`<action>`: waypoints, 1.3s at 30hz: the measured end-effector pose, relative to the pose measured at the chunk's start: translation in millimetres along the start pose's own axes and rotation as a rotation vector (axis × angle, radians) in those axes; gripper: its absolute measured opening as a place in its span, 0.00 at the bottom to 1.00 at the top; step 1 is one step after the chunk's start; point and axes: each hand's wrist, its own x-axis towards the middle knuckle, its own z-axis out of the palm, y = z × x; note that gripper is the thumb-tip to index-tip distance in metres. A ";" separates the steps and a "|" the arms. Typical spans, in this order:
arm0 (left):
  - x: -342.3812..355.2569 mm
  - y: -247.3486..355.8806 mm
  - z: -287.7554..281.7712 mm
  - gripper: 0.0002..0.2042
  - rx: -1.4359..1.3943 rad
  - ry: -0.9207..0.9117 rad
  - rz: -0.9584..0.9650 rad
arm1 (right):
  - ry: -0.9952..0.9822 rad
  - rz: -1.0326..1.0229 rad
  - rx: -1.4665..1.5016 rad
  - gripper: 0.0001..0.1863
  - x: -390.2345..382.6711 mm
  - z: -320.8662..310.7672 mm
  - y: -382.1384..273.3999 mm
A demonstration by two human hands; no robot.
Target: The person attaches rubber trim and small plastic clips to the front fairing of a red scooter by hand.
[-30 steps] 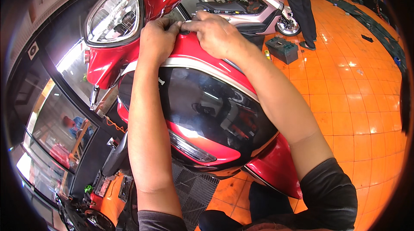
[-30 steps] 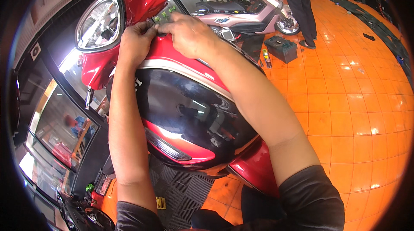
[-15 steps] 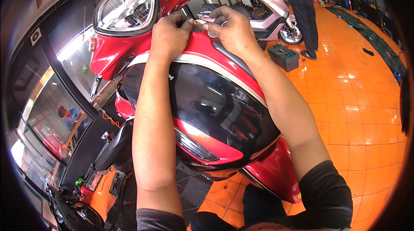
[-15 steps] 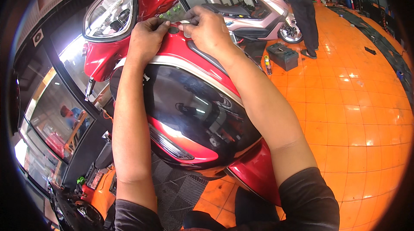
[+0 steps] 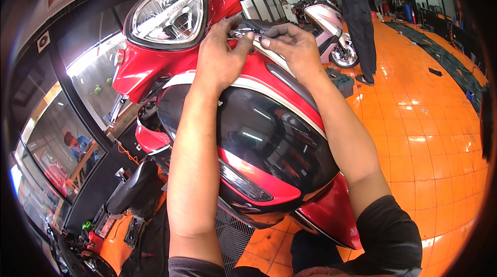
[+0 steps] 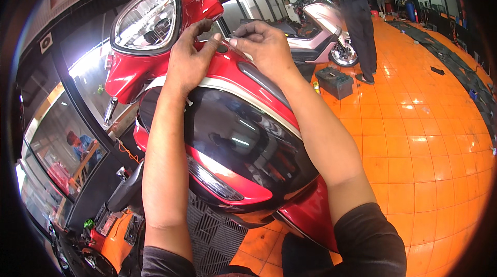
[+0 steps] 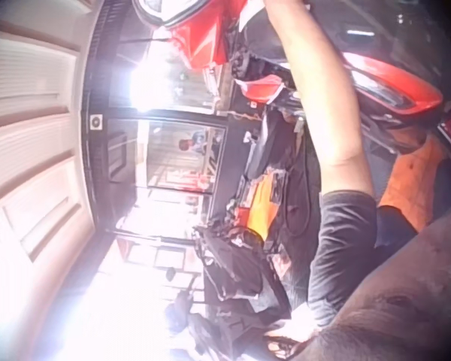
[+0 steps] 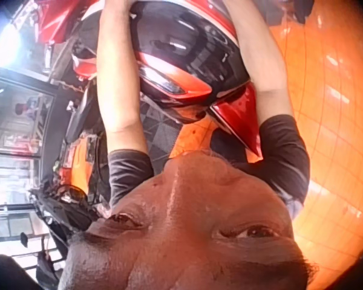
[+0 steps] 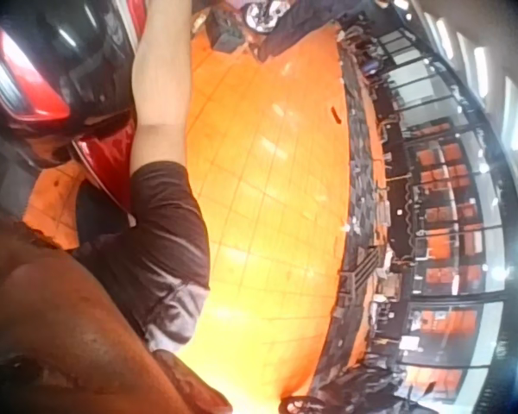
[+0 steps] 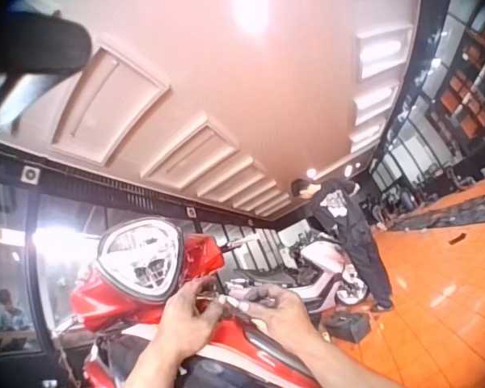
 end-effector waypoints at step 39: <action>-15.0 -1.5 -28.0 0.18 0.035 -0.203 -0.180 | -0.083 0.128 -0.373 0.14 -3.4 12.6 2.4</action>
